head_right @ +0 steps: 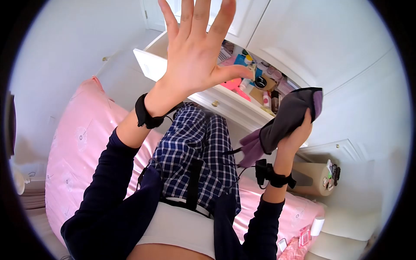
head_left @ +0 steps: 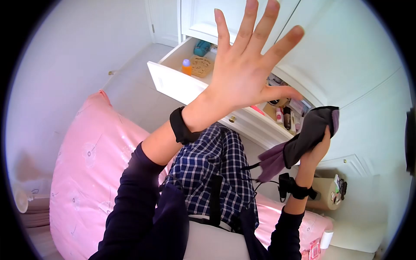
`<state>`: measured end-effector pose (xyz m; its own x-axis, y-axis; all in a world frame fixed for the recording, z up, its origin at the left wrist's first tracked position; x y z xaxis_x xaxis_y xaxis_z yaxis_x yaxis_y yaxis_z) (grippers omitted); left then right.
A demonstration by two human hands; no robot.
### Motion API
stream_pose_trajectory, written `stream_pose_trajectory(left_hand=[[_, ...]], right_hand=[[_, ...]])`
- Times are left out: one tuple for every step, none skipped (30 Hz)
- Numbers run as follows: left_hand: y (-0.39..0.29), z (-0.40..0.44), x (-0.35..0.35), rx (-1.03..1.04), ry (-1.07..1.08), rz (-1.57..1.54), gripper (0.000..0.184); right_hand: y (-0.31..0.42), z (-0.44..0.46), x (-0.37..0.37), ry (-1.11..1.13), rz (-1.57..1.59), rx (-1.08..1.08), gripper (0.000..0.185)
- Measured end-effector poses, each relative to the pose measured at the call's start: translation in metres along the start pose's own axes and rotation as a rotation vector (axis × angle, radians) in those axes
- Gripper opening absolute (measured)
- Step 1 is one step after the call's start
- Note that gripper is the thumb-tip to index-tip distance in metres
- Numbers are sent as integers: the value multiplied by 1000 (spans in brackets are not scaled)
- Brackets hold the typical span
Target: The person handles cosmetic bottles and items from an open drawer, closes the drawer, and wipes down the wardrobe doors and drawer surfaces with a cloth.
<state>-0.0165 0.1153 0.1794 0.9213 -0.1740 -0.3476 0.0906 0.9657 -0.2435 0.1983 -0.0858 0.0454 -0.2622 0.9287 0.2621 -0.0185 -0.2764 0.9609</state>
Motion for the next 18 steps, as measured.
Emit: stream_pose_trajectory(left_hand=[[0,-2,2,42,-51,-14,89],[-4,-4,0,116,-143,-6,82],[-7,-6,-2,190,-235,3,75],[-8,-7,2,240,-241,11,59],[-10,-7,8,291,-245,16,43],[-6,-11,26,222,-76,35,32],[-1,-17,43,152,94,58,22],[11,-38,71,-38,432,97,22],[-4,-47,70,113,319,43,18],[-20,-55,65,263,206,-9,17],[-24,-60,70,232,300,13,14],[-28,-64,74,201,395,32,11],[-31,-67,78,167,494,47,8],[-28,-70,82,74,614,106,3],[-25,-73,84,61,616,119,4],[-20,-76,86,54,620,133,5],[-19,-76,90,51,627,146,6],[-15,-76,96,-53,728,120,6]], right_hand=[[5,2,-4,-8,22,-26,36],[11,4,-10,-102,-40,-62,35],[14,10,-12,-142,-175,-142,34],[12,20,-17,-183,-312,-218,34],[7,28,-23,-226,-449,-290,33],[-5,36,-22,-157,-588,-308,36],[-21,51,-25,-79,-846,-399,37],[-51,62,-31,-1,-1053,-404,35],[-78,71,-33,83,-1258,-407,34],[-97,66,-32,152,-1396,-377,32],[-117,55,-30,223,-1532,-340,31],[-121,50,-24,204,-1538,-458,32],[-125,45,-22,185,-1544,-572,33],[-127,38,-23,165,-1552,-686,34],[-126,35,-20,159,-1578,-731,35],[-123,33,-14,149,-1601,-775,35],[-121,32,-9,134,-1623,-815,35],[-123,33,-8,138,-1617,-822,33]])
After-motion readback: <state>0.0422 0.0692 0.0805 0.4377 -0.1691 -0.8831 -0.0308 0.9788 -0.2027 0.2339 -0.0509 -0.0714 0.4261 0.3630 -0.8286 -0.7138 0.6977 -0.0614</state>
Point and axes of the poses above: each hand's wrist, its own z-axis towards the middle knuckle, its own x-axis out of the palm, y = z × x, the point moved 7 cm from there along z, towards the middle knuckle, and after that the axes turned 15 degrees about -z, right-handed, at the moved point
